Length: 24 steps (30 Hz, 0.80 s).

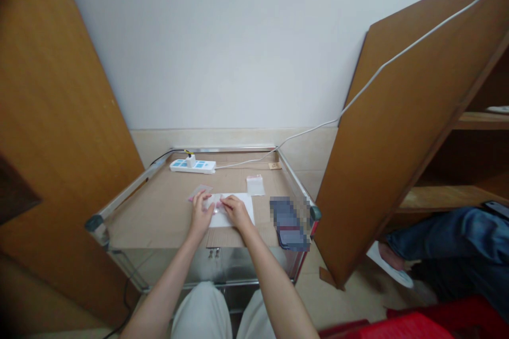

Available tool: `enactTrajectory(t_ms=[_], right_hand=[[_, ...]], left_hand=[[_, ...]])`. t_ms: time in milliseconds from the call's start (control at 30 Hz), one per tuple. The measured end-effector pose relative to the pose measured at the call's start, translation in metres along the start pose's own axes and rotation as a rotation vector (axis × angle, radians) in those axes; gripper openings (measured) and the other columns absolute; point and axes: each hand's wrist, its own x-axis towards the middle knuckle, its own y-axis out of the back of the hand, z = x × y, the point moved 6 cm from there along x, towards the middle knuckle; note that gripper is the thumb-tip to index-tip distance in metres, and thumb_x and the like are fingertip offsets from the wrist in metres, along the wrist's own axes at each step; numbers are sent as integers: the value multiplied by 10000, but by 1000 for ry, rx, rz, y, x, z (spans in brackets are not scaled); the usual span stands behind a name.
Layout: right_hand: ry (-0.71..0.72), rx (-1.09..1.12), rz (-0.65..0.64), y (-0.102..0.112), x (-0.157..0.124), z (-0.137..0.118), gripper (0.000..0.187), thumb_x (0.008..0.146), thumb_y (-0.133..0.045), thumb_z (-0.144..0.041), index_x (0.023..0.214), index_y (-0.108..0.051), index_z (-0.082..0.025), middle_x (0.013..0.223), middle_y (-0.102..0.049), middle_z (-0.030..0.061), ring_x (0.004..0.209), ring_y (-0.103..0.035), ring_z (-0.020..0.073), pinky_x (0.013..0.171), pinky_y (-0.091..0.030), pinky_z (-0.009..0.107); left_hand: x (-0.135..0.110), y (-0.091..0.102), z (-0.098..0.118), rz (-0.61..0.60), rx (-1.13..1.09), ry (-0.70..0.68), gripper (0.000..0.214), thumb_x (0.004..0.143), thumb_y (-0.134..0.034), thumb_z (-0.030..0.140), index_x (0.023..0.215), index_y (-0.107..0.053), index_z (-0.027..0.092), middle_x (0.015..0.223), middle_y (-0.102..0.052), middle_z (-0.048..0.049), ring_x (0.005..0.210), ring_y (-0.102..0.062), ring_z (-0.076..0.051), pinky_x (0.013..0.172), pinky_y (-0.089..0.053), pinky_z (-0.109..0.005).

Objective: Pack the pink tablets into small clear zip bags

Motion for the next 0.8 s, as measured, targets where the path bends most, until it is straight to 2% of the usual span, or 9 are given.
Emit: enactTrajectory(t_ms=[167,400,500,633,733,800], right_hand=[[-30,7,17,3,0,0,235,804,-421,-253,784,-640,-171,676,-529,35,638,-487,122,568,-366,215],[-70,41,3,2,1,3,188,766,-485,-282,824,-639,-191,707,-541,35,647,-491,123,572,-368,216],[-100,61,14,3,1,3,181,731,-534,-294,837,-637,-190,727,-548,35,649,-496,123,576,-376,219],[-121,64,32,5,1,2,205,701,-568,-295,860,-629,-181,714,-544,30,648,-496,125,587,-385,228],[-121,58,58,6,2,2,198,694,-574,-277,855,-624,-172,711,-542,30,631,-487,123,588,-389,233],[-120,52,74,7,2,2,197,695,-570,-260,865,-617,-170,708,-540,28,619,-480,121,586,-390,235]], left_hand=[[0,4,-21,106,-53,102,423,577,-357,-31,915,-467,199,1092,-377,-59,1053,-379,-172,894,-339,-340],[-3,6,-35,167,-76,163,393,594,-354,-19,901,-467,198,1076,-375,-57,852,-487,-122,777,-430,-294],[-1,8,-32,163,-3,139,387,593,-361,-5,906,-464,199,1068,-395,-58,952,-455,-152,838,-394,-324],[1,8,-14,92,87,38,458,580,-410,31,1005,-431,200,1128,-407,-67,1096,-357,-190,937,-295,-360],[-2,0,6,-57,173,-72,576,577,-448,68,1128,-366,215,1186,-409,-57,1140,-319,-204,973,-232,-377],[-6,-6,16,-147,267,-91,616,579,-486,113,1167,-349,237,1227,-393,-46,1176,-266,-230,974,-205,-410]])
